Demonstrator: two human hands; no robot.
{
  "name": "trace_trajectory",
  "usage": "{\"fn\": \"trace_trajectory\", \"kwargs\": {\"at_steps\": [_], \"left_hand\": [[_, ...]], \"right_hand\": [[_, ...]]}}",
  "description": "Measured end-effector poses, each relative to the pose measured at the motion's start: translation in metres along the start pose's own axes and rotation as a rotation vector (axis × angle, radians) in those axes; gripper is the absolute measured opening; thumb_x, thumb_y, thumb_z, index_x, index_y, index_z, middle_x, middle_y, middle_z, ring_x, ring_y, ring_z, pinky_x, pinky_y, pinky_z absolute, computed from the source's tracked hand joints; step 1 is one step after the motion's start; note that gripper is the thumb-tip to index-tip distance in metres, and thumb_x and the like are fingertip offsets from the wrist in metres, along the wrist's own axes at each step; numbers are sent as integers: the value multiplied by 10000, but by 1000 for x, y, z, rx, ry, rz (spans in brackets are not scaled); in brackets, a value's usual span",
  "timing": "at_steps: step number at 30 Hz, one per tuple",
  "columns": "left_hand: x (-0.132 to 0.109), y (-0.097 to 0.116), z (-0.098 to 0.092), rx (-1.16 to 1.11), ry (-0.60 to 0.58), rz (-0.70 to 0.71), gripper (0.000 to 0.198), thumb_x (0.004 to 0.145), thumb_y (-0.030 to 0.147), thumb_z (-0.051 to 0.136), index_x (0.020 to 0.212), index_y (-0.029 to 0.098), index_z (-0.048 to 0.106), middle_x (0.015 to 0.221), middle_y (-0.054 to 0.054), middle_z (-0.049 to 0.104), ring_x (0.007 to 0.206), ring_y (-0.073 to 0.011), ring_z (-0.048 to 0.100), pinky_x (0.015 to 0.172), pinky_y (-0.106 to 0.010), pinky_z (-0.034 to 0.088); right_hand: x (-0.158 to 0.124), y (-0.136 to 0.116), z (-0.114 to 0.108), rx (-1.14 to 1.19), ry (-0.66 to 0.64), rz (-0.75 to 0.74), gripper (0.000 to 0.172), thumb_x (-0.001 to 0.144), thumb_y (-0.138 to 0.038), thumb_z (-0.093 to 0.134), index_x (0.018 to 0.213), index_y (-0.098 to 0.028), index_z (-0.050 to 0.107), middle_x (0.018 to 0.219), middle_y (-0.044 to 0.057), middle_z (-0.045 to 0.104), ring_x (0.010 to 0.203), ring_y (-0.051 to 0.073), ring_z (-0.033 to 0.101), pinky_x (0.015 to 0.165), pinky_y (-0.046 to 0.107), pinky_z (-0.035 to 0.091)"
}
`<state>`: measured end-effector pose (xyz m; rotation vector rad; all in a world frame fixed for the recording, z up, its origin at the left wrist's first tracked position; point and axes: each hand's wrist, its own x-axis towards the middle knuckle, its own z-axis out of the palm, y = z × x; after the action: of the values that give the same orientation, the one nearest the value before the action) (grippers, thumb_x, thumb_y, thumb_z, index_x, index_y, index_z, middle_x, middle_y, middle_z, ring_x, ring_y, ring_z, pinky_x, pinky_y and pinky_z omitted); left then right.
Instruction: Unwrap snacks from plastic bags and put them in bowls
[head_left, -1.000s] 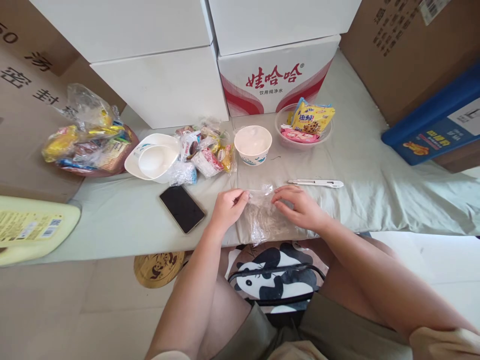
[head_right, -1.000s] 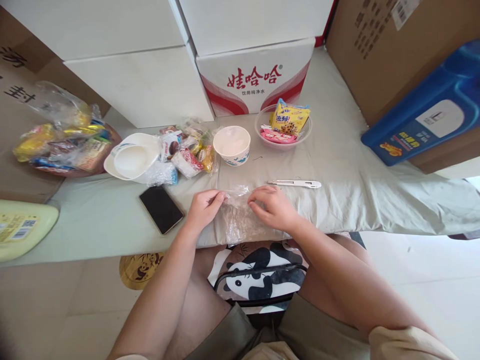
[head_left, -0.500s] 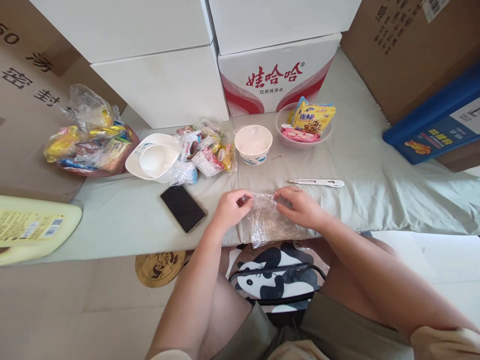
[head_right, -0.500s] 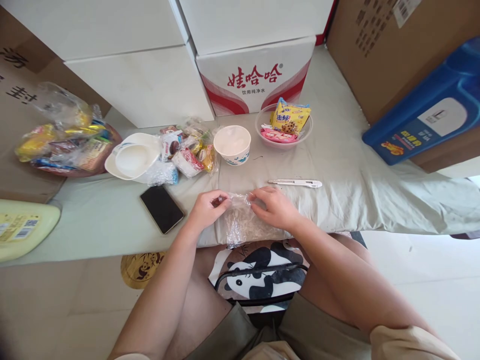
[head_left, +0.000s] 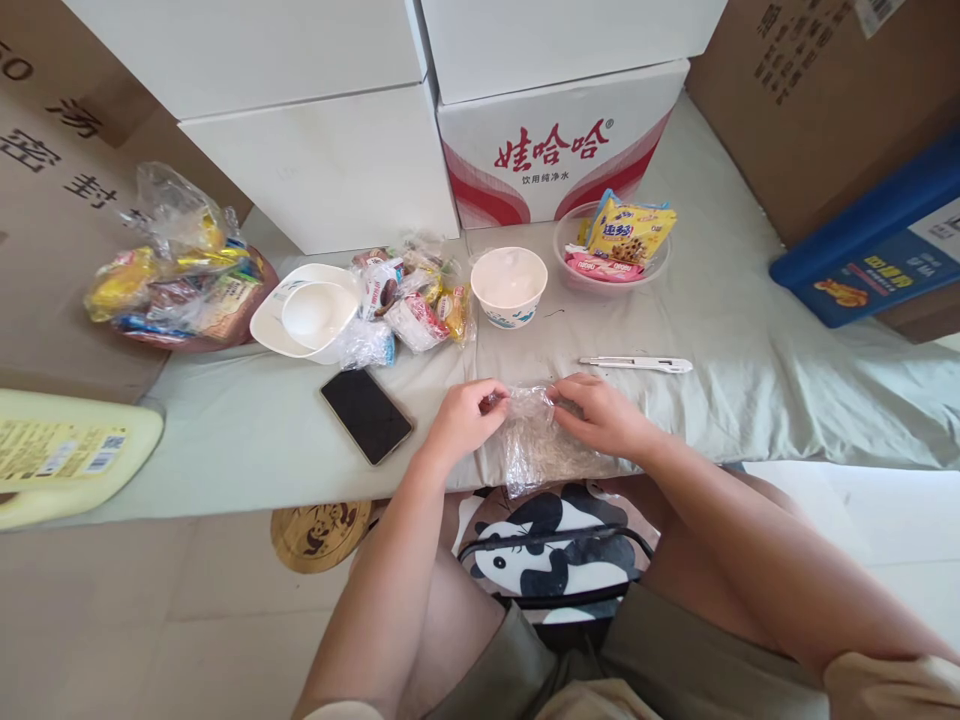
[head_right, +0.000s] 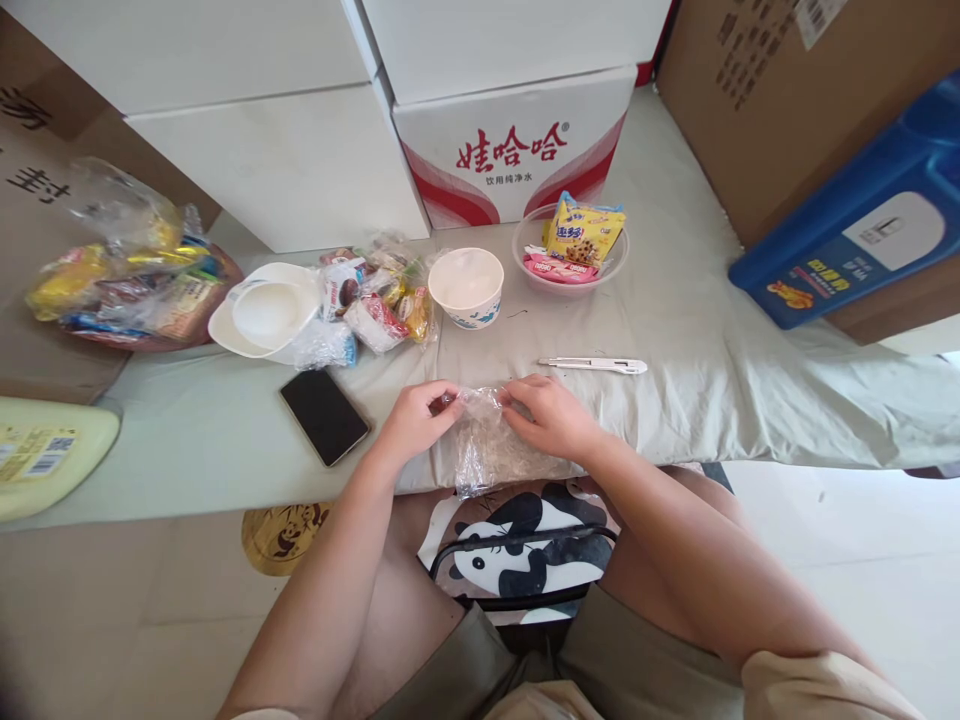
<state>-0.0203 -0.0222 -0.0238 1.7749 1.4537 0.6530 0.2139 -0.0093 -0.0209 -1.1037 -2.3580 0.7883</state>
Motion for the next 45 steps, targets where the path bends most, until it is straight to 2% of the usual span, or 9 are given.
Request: {"fn": "trace_trajectory", "kwargs": {"at_steps": [13, 20, 25, 30, 34, 36, 39, 43, 45], "left_hand": [[0, 2, 1, 54, -25, 6, 152, 839, 255, 572, 874, 186, 703, 774, 3, 705, 658, -122, 587, 662, -252, 445], [0, 3, 1, 40, -17, 15, 147, 841, 256, 578, 866, 185, 704, 770, 0, 707, 661, -127, 593, 660, -252, 444], [1, 2, 2, -15, -15, 14, 162, 856, 288, 577, 854, 180, 698, 748, 5, 691, 644, -120, 575, 646, -246, 433], [1, 1, 0, -166, 23, 13, 324, 900, 425, 526, 780, 159, 668, 694, -6, 645, 649, -131, 562, 625, -249, 426], [2, 3, -4, -318, 117, -38, 399, 873, 498, 543, 688, 156, 631, 656, -21, 632, 648, -141, 569, 625, -256, 447], [3, 3, -4, -379, 139, -59, 359, 836, 485, 599, 690, 158, 625, 654, -17, 625, 640, -135, 567, 624, -252, 451], [4, 4, -3, -478, 143, -82, 243, 722, 384, 720, 771, 168, 621, 728, -5, 633, 664, -121, 574, 622, -232, 455], [2, 7, 0, -594, 50, -65, 258, 639, 236, 735, 851, 182, 598, 925, -31, 660, 831, -133, 625, 725, -234, 499], [2, 8, 1, -650, 14, -54, 255, 626, 188, 721, 834, 183, 573, 948, -30, 653, 871, -132, 632, 761, -235, 509]], "right_hand": [[-2, 2, 5, -51, -38, -3, 169, 895, -232, 503, 944, -180, 655, 891, 99, 687, 927, 257, 622, 856, 392, 441], [-2, 1, 6, -59, -30, 4, 141, 880, -223, 517, 937, -189, 642, 886, 93, 681, 915, 250, 616, 836, 380, 435], [-1, -1, -2, 12, 2, -16, 119, 873, -226, 497, 855, -189, 610, 846, 83, 665, 828, 225, 605, 769, 347, 440], [0, -6, -11, 193, 173, 155, 132, 892, -286, 490, 838, -205, 579, 770, 34, 642, 724, 175, 585, 682, 292, 441], [-1, -5, -9, 331, 221, 258, 164, 905, -345, 504, 834, -209, 564, 749, 17, 621, 708, 160, 570, 642, 275, 434], [-2, -3, -7, 395, 220, 236, 169, 900, -367, 532, 841, -211, 556, 786, 25, 629, 744, 163, 581, 685, 287, 458], [-3, 1, -4, 514, 215, 164, 207, 881, -419, 576, 940, -222, 548, 977, 64, 657, 933, 198, 622, 866, 354, 493], [-3, 4, -1, 654, 285, 195, 442, 885, -542, 559, 1215, -266, 459, 1306, 120, 589, 1258, 245, 551, 1024, 428, 459], [-2, 4, 0, 600, 247, 212, 559, 812, -524, 659, 1257, -264, 442, 1276, 121, 614, 1229, 267, 572, 1005, 439, 468]]}}
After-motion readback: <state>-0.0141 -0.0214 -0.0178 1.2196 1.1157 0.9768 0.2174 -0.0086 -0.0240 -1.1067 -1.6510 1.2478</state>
